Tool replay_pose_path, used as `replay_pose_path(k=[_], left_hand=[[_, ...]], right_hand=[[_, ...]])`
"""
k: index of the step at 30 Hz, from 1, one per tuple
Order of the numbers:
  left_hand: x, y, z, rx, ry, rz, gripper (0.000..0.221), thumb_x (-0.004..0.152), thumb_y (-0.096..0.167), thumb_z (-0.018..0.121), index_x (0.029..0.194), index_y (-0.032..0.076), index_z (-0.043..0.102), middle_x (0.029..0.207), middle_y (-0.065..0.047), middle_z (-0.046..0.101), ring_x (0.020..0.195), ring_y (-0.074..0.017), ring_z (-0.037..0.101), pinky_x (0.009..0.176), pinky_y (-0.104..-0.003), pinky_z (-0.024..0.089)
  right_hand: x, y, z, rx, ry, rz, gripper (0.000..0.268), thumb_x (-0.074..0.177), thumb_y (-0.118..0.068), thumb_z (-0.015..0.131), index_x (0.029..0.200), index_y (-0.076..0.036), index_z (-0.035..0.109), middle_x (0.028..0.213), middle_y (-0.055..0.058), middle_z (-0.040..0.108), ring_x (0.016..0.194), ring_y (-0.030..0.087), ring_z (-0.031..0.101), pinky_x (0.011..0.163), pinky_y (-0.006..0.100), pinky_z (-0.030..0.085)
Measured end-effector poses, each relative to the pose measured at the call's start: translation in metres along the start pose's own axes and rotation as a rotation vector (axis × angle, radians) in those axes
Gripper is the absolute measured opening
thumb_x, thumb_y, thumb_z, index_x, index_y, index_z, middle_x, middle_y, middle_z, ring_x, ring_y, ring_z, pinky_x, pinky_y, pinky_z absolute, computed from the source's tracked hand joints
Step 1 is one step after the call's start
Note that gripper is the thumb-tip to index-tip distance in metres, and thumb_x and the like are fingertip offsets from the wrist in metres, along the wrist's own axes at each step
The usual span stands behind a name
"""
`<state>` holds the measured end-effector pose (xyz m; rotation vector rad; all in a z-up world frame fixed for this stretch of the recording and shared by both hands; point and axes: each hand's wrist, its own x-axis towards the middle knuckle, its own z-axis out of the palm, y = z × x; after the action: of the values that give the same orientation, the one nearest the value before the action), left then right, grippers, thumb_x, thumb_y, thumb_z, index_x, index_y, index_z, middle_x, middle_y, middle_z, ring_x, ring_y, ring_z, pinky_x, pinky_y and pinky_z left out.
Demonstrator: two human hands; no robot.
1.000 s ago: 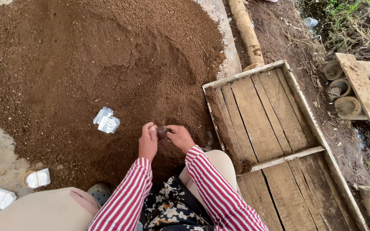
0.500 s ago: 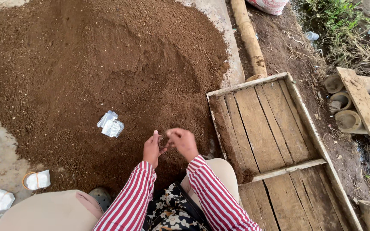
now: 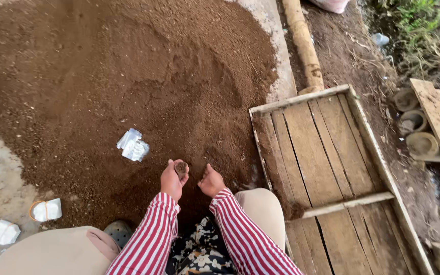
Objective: The person fills small plastic bags with soil by hand. They scoop soil from a pile on the floor into each bag until it is full.
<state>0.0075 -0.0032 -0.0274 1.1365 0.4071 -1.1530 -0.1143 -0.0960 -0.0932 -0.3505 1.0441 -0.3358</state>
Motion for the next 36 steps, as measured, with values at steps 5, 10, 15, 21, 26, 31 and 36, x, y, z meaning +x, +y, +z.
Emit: replay_pose_path(k=[5,10,15,21,26,31,36], left_hand=[[0.018,-0.007,-0.005,0.063,0.049,-0.009,0.041,0.104,0.045,0.036,0.098,0.016,0.064,0.089,-0.010,0.071,0.071,-0.0197,0.069,0.057,-0.026,0.057],[0.016,-0.020,0.004,0.143,0.037,-0.049,0.044,0.104,0.049,0.042,0.093,0.015,0.066,0.086,-0.012,0.072,0.074,-0.0238,0.072,0.059,-0.033,0.061],[-0.004,-0.015,0.025,0.167,0.000,-0.057,0.047,0.105,0.048,0.038,0.098,0.010,0.065,0.087,-0.012,0.069,0.073,-0.0231,0.069,0.059,-0.029,0.060],[-0.021,-0.007,0.031,0.156,0.005,-0.094,0.052,0.103,0.052,0.042,0.106,0.005,0.063,0.087,-0.015,0.064,0.070,-0.0245,0.065,0.061,-0.030,0.061],[-0.027,0.001,0.030,0.205,0.017,-0.110,0.064,0.100,0.063,0.044,0.121,0.004,0.054,0.101,-0.016,0.062,0.074,-0.0211,0.066,0.064,-0.031,0.058],[0.006,-0.025,0.023,0.095,0.074,0.051,0.061,0.100,0.065,0.040,0.103,0.012,0.070,0.097,-0.013,0.064,0.087,-0.0240,0.063,0.074,-0.034,0.056],[-0.080,0.031,0.066,-0.082,0.142,0.066,0.069,0.095,0.070,0.037,0.133,0.016,0.056,0.128,-0.012,0.060,0.115,-0.0247,0.058,0.097,-0.035,0.050]], right_hand=[[-0.051,-0.045,0.060,0.274,-0.126,-0.054,0.036,0.101,-0.044,0.051,0.119,-0.013,0.058,0.122,0.011,0.058,0.112,0.023,0.052,0.088,0.033,0.037],[-0.093,-0.069,0.092,0.457,-0.225,-0.241,0.043,0.101,-0.043,0.052,0.077,-0.008,0.061,0.079,0.006,0.063,0.071,0.014,0.061,0.055,0.017,0.045],[-0.121,-0.067,0.115,0.242,-0.307,-0.431,0.060,0.103,-0.051,0.041,0.062,-0.009,0.050,0.064,0.005,0.047,0.060,0.014,0.049,0.055,0.022,0.039],[-0.147,-0.066,0.120,-0.024,-0.324,-0.571,0.061,0.107,-0.048,0.028,0.072,-0.007,0.056,0.082,0.014,0.056,0.086,0.023,0.054,0.081,0.031,0.040],[-0.182,-0.066,0.118,-0.834,-0.172,-0.654,0.058,0.105,-0.044,0.036,0.145,-0.004,0.045,0.149,0.024,0.042,0.144,0.038,0.029,0.120,0.048,0.019],[-0.125,-0.039,0.087,-1.095,-0.040,-0.419,0.062,0.100,-0.024,0.059,0.156,-0.022,0.032,0.158,0.009,0.032,0.151,0.027,0.011,0.122,0.045,0.015],[-0.114,-0.038,0.083,-1.272,0.059,-0.704,0.048,0.087,-0.025,0.075,0.131,-0.016,0.058,0.142,0.009,0.050,0.134,0.034,0.045,0.111,0.045,0.039]])
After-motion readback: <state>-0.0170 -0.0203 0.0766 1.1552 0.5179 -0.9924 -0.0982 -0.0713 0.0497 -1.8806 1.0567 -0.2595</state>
